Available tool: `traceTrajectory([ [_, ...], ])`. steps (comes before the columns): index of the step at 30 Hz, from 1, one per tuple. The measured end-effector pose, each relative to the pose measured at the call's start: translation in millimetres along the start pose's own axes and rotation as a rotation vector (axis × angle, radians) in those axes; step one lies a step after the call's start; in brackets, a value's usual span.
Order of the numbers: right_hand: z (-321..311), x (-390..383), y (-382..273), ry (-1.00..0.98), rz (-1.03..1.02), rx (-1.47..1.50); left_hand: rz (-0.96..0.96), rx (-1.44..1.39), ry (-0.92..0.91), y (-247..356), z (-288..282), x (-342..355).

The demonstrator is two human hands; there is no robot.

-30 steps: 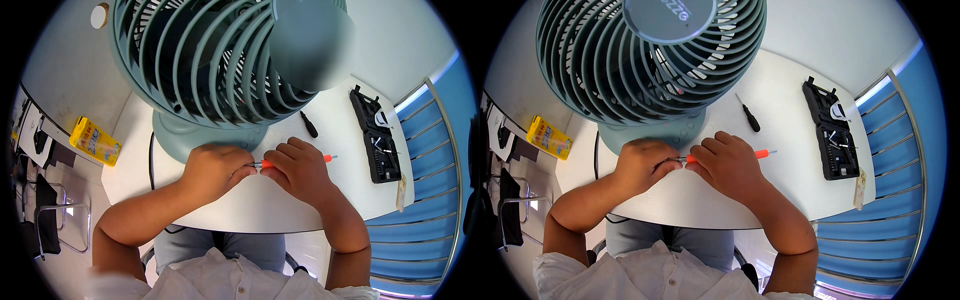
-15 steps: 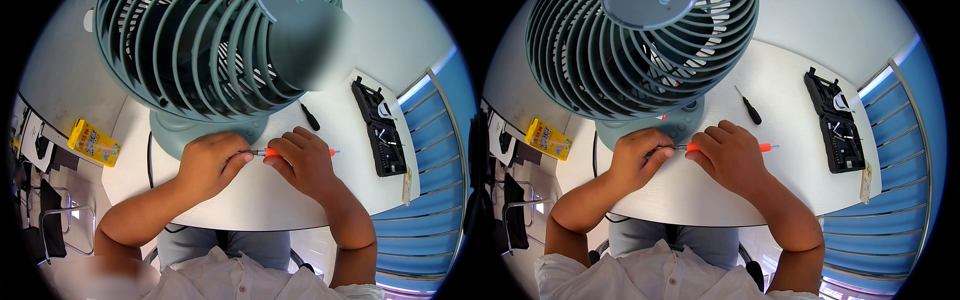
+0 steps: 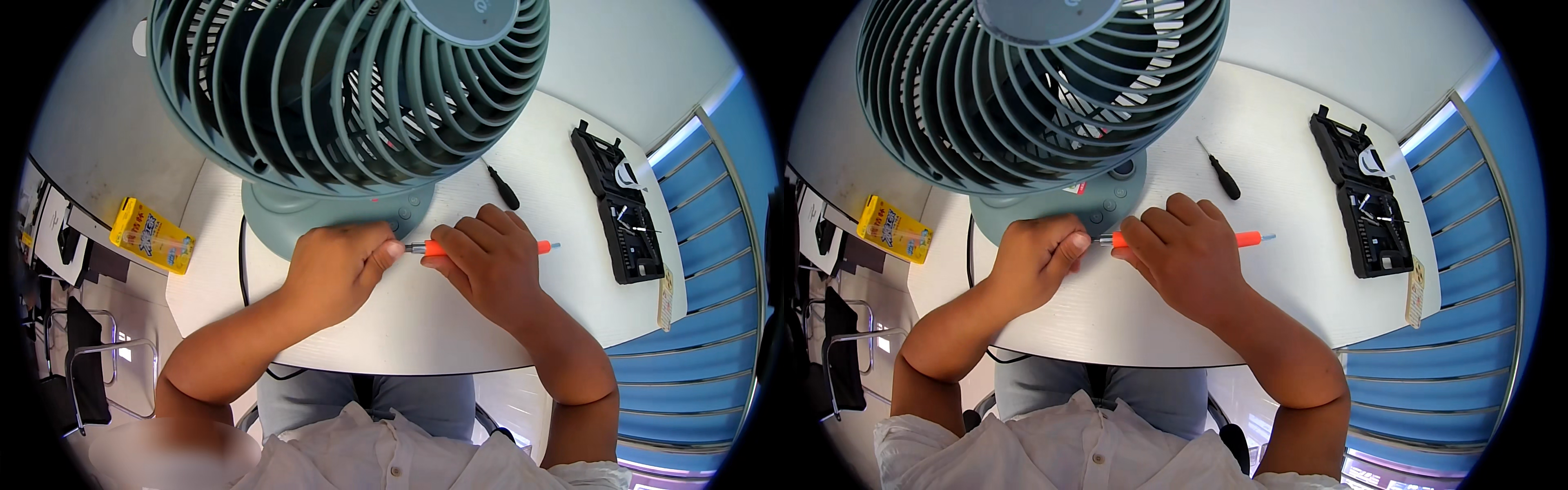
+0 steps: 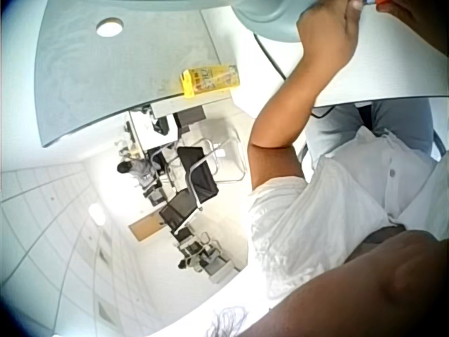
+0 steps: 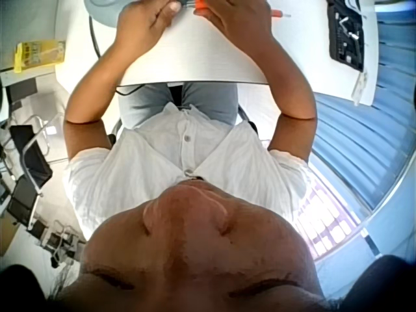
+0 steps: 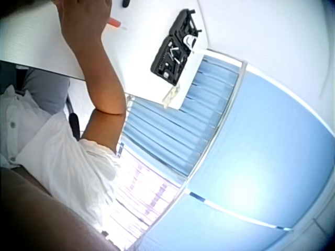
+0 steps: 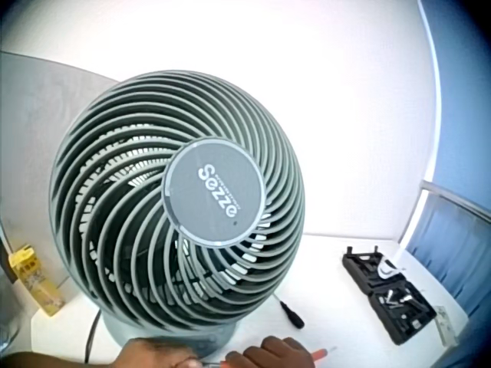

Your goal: The person uses a screwdriver to remove screws from the base of a teal desk fan. They then switch to a ratchet screwdriver to continue removing screws from the same area. The person places the removed screws into a toolkit on the table.

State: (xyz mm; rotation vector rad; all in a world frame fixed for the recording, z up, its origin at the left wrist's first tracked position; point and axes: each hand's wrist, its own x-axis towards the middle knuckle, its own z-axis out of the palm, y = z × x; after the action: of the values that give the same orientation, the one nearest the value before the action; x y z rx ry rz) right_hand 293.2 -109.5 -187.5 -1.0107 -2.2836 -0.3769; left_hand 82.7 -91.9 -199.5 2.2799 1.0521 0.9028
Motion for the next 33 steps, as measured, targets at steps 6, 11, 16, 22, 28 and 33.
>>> traceTrajectory([
  [6,-2,0,-1,0.001,-0.048,-0.065,-0.255,-0.284,-0.146,7,-8,1],
  [11,-3,-1,-4,0.027,-0.083,-0.119,-0.408,-0.459,-0.229,12,-14,2],
  [16,-3,-1,-5,0.034,-0.089,-0.111,-0.431,-0.556,-0.286,9,-18,4],
  [22,-6,1,0,0.061,-0.041,-0.089,-0.165,-0.424,-0.053,-1,-3,-1],
  [28,-5,0,3,0.066,-0.028,-0.045,-0.158,-0.328,-0.083,2,-7,1],
  [33,-7,1,4,0.036,-0.003,-0.009,-0.111,-0.337,0.034,-3,-2,0],
])
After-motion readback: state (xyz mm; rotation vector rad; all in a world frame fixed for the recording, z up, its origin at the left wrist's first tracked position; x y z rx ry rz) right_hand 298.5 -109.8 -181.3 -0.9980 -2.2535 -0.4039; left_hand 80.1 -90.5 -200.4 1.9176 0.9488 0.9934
